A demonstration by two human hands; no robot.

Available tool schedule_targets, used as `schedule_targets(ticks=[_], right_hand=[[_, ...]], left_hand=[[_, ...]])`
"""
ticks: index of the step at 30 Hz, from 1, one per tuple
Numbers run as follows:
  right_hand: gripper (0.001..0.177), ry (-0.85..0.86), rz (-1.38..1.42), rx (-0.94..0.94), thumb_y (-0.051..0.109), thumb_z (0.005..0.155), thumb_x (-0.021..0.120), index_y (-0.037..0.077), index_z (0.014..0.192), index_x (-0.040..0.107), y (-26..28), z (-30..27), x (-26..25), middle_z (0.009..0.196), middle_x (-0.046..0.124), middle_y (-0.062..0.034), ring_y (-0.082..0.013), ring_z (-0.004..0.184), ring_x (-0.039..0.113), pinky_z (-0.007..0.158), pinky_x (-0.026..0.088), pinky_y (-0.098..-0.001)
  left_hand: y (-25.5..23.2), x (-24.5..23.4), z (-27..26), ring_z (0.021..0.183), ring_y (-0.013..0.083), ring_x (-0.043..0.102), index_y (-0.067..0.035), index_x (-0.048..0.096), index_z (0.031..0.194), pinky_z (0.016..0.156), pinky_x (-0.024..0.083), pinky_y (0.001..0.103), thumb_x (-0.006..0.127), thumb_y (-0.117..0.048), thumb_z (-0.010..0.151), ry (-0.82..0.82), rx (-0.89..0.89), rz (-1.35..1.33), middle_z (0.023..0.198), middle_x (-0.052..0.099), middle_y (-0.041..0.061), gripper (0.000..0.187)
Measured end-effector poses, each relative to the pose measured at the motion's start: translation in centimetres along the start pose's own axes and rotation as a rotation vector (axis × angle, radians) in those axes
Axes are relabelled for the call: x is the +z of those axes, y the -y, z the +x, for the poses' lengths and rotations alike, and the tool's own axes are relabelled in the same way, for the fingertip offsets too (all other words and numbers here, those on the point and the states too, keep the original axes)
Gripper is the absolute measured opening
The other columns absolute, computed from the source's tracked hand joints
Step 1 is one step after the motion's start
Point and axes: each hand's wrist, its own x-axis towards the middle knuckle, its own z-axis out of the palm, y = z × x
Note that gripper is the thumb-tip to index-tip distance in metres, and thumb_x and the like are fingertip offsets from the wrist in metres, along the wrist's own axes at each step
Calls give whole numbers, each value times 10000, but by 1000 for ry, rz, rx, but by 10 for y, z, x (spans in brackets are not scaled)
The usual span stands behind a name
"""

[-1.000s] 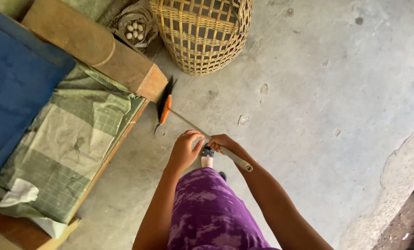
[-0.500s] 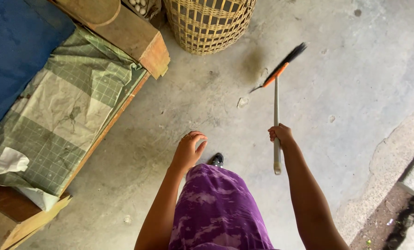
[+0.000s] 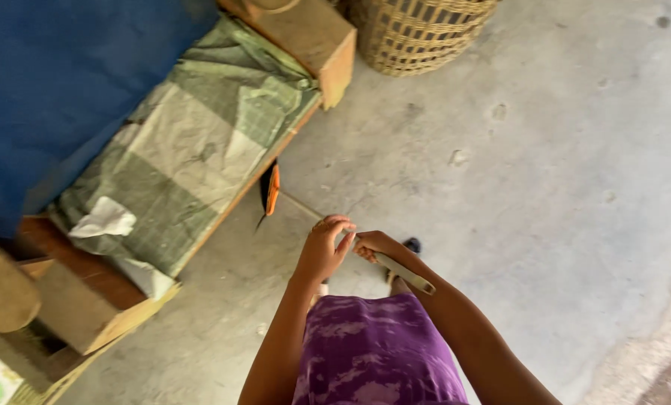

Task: Sweeping the concrete floor with a broom.

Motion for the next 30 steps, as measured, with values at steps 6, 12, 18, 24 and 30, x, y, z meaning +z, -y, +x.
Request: schedule_targets(ticks=[6, 12, 18, 24, 30], right_hand=[[92, -6, -58, 44, 48, 886, 682, 54, 973, 708, 52, 104, 91, 585, 557, -40, -102, 415, 415, 372, 338, -232], [204, 280, 715, 226, 55, 961, 589, 91, 790, 484, 24, 124, -22, 566, 427, 33, -55, 392, 358, 311, 286, -200], [238, 14, 809, -23, 82, 980, 585, 116, 806, 427, -34, 5, -63, 573, 448, 44, -27, 397, 373, 320, 292, -181], [429, -471, 433, -71, -48, 901, 650, 20, 1251, 411, -97, -73, 2, 587, 455, -21, -82, 444, 375, 361, 314, -250], [795, -217, 327, -23, 2, 882, 665, 94, 1614, 366, -141, -73, 113, 565, 456, 21, -83, 407, 374, 339, 327, -233]], left_hand=[[112, -87, -87, 1109, 322, 673, -57, 710, 1041, 960, 506, 442, 682, -181, 951, -25, -42, 102, 1153, 714, 131, 156], [137, -118, -104, 1081, 339, 668, -51, 709, 1029, 927, 517, 437, 701, -166, 921, -76, -119, 83, 1116, 715, 139, 158], [110, -114, -106, 1073, 326, 672, -55, 706, 1040, 924, 525, 422, 706, -135, 913, -44, -6, 0, 1120, 709, 120, 150], [91, -97, -145, 1076, 322, 672, -60, 713, 1037, 939, 525, 421, 706, -155, 915, -22, 9, -9, 1125, 710, 105, 155], [91, -81, -200, 1091, 317, 670, -58, 711, 1030, 940, 523, 417, 689, -159, 935, 8, -3, -41, 1162, 697, 113, 141]])
